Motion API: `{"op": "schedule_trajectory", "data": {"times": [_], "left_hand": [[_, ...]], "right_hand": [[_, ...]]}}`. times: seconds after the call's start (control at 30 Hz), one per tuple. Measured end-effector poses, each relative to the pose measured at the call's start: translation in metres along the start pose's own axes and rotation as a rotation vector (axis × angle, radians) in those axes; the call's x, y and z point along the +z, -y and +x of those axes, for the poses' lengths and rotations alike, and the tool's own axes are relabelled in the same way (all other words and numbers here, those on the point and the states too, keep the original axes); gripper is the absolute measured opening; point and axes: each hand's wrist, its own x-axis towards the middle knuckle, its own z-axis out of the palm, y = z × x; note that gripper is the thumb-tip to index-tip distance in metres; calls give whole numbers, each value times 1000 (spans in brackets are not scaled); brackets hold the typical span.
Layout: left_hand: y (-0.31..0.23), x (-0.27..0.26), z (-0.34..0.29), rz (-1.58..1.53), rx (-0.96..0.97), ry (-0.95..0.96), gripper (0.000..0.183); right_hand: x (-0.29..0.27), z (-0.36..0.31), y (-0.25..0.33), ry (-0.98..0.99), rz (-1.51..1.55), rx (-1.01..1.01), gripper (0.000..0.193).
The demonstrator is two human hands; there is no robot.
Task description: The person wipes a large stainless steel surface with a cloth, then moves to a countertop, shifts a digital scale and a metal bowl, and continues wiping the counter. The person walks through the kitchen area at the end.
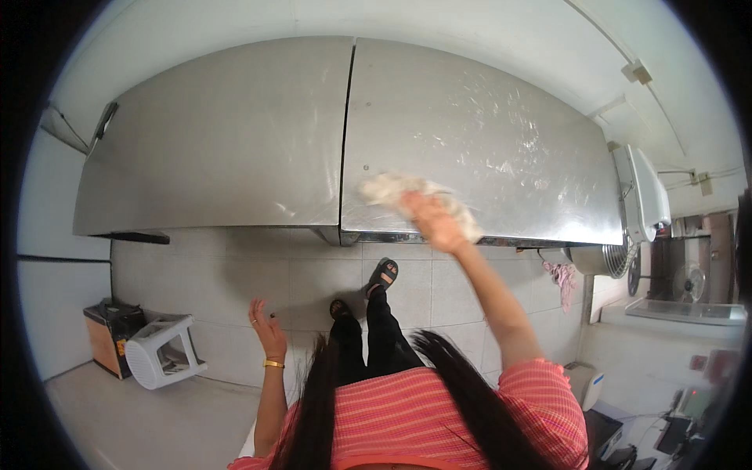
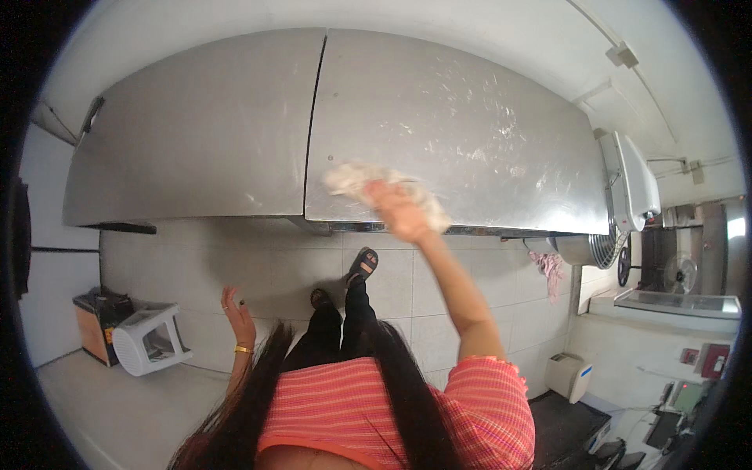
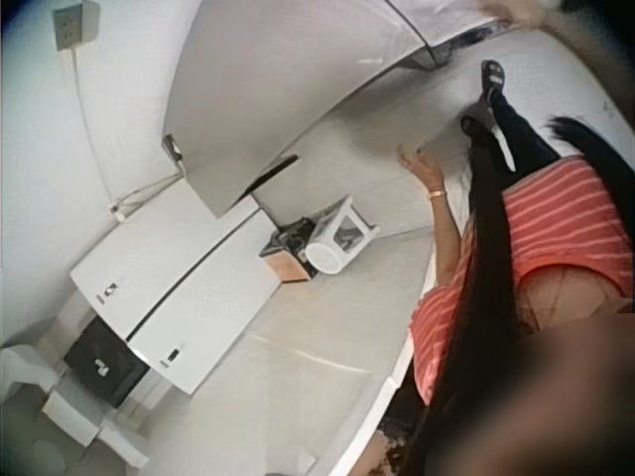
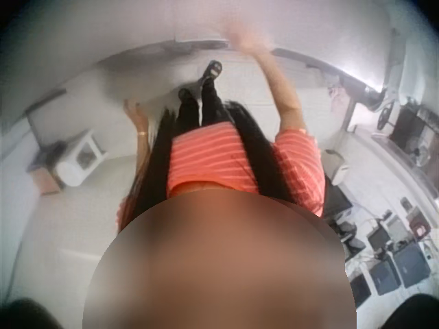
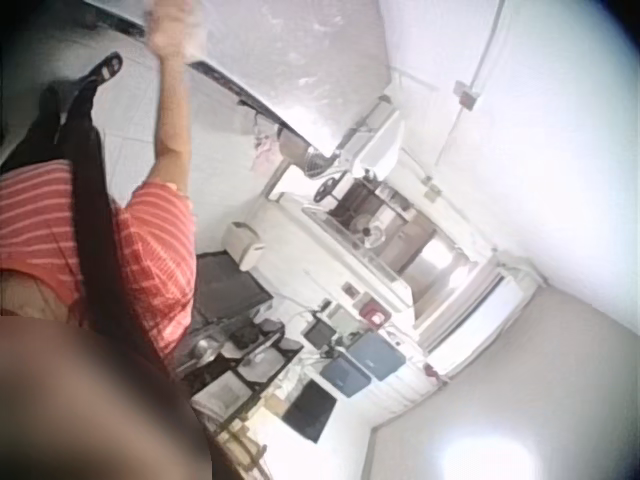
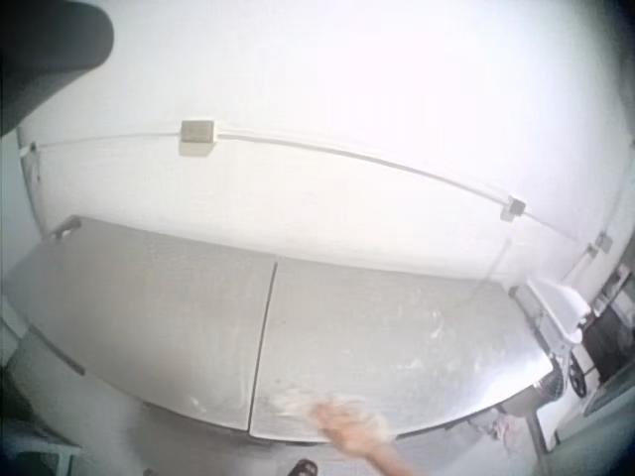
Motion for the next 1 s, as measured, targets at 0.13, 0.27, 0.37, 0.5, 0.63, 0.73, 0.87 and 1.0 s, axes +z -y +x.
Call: {"op": "schedule_trajectory", "data": {"times": [0.13,0.27,0.37,0.5,0.63,0.73,0.87,1.0], "left_hand": [[7,-2,-8,-53,-112,-72,38],[6,11,-10,-39,-117,-88,39],[-6,22,7,-68,-74,-81,39],[-29,26,23,-80,-31,-68,39],[-49,26,34,-171,-50,-57,38],[-55,26,37,8,37,-116,41],[-78,57,42,-123,51,-135,45],[-135,75,79,-51,125,-193,43]], "right_hand": [[-15,-29,-51,-111,46,138,61],[2,6,13,44,114,-177,59],[-20,43,47,224,-30,-405,60],[-17,89,25,168,-30,-318,57],[-42,161,-62,-102,-26,27,53],[-33,192,-64,-231,44,71,51],[-3,186,2,-92,-33,-206,50],[1,124,44,53,143,-553,50]]}}
